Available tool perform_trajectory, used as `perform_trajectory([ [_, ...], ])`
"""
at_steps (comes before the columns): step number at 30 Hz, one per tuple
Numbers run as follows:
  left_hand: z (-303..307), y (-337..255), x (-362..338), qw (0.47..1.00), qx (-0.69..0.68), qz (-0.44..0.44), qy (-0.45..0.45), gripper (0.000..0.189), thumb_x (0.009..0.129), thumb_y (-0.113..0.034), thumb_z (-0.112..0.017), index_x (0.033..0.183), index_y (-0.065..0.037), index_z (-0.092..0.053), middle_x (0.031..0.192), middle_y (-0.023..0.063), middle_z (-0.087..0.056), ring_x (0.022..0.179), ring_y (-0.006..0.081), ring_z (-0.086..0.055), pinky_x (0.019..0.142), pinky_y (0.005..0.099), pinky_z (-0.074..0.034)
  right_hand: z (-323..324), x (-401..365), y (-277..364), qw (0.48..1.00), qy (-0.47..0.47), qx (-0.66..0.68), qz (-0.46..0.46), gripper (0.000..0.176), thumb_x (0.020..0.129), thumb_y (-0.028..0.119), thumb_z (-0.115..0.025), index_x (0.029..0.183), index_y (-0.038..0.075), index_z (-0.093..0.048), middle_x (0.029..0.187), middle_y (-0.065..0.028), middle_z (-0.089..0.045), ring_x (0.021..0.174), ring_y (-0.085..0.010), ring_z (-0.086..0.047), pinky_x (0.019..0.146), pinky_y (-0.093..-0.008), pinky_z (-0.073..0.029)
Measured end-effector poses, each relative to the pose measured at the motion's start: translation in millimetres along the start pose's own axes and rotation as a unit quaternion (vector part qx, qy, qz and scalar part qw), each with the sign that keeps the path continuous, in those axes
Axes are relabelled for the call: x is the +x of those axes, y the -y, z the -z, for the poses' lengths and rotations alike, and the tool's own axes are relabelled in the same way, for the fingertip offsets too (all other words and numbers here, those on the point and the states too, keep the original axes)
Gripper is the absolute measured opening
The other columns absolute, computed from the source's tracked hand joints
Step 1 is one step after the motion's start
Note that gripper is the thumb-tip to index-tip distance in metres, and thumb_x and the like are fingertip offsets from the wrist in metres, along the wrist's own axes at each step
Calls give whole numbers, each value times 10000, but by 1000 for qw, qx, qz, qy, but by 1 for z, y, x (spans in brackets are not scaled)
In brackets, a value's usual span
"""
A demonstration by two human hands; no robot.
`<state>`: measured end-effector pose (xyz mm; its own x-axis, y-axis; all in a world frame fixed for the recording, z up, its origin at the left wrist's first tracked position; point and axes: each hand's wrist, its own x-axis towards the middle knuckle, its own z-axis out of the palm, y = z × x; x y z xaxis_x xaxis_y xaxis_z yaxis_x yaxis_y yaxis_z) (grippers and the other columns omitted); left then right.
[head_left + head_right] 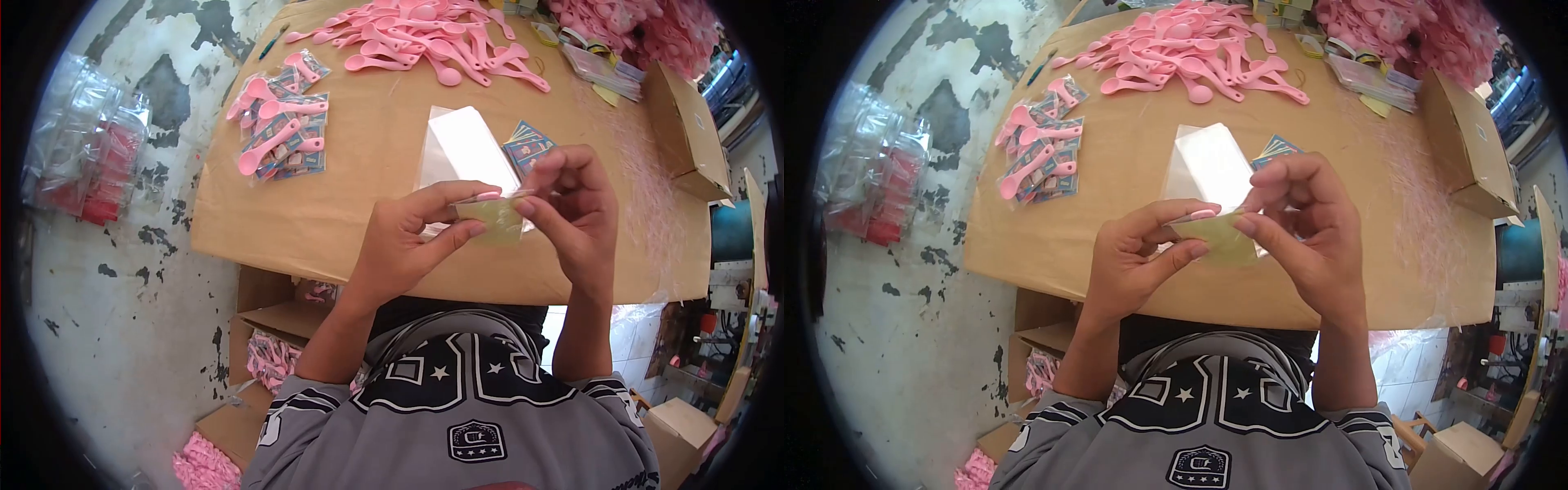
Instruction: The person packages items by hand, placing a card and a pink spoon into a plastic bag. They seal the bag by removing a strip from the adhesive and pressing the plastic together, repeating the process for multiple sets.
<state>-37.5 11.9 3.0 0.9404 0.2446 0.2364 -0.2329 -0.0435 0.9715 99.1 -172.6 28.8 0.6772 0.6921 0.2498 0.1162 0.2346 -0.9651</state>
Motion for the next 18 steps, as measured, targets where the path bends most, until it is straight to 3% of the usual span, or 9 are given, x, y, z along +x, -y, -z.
perform_trajectory([
  [4,24,-15,-3,955,239,-149,-99,347,939,97,-711,1278,23,-704,1254,146,-754,1107,201,-732,963,327,-576,21,-1,15,983,-137,-103,69,302,961,-50,-703,1228,3,-572,978,-48,-667,920,-87,-650,745,-210,-496],
  [8,78,-39,8,813,447,-272,-257,386,917,101,-697,1269,-48,-750,1251,118,-765,1197,247,-713,1000,370,-562,72,-10,39,992,-28,65,106,253,1001,42,-673,1235,-14,-594,990,-59,-668,947,-112,-643,750,-216,-460],
  [10,102,-44,6,809,509,-164,-245,402,922,67,-704,1300,-65,-739,1331,136,-724,1275,275,-667,1035,395,-545,81,-6,45,994,-20,72,76,249,1014,86,-665,1232,-20,-611,1030,-78,-687,954,-120,-638,779,-230,-454],
  [11,113,-45,4,801,538,-109,-238,411,924,50,-707,1316,-73,-733,1371,145,-703,1314,289,-644,1052,407,-537,81,0,42,978,-126,-165,1,259,1015,108,-668,1250,2,-640,1145,-115,-714,1004,-158,-673,877,-273,-476],
  [12,125,-39,0,803,547,-85,-221,410,930,25,-713,1327,-77,-728,1400,151,-682,1333,306,-625,1065,417,-526,88,-3,31,901,-165,-398,52,267,1021,120,-664,1264,15,-641,1157,-114,-722,1028,-162,-679,906,-278,-475],
  [13,136,-28,-4,804,555,-60,-203,410,935,-1,-719,1338,-81,-722,1428,157,-662,1353,324,-607,1078,428,-515,100,-8,16,766,-196,-605,97,275,1026,132,-661,1279,27,-643,1169,-114,-729,1052,-165,-685,935,-283,-474],
  [14,143,-20,-7,805,563,-35,-185,412,941,-26,-725,1349,-84,-716,1457,163,-641,1372,342,-588,1091,438,-504,108,-11,7,582,-213,-773,135,283,1031,144,-658,1293,39,-644,1182,-113,-736,1077,-169,-691,964,-288,-474],
  [15,142,-19,-7,803,568,-48,-176,409,944,-46,-731,1351,-82,-714,1474,171,-624,1378,352,-581,1096,438,-499,100,-10,15,689,-247,-676,90,297,1021,160,-671,1304,68,-661,1210,-134,-728,1179,-271,-685,1044,-365,-481],
  [18,139,-12,-14,799,576,-62,-164,374,960,-101,-737,1332,-67,-716,1470,189,-615,1361,368,-584,1082,439,-498,76,-14,32,860,-246,-444,-56,278,1012,158,-681,1265,45,-681,1228,-162,-728,1147,-306,-697,989,-406,-525],
])
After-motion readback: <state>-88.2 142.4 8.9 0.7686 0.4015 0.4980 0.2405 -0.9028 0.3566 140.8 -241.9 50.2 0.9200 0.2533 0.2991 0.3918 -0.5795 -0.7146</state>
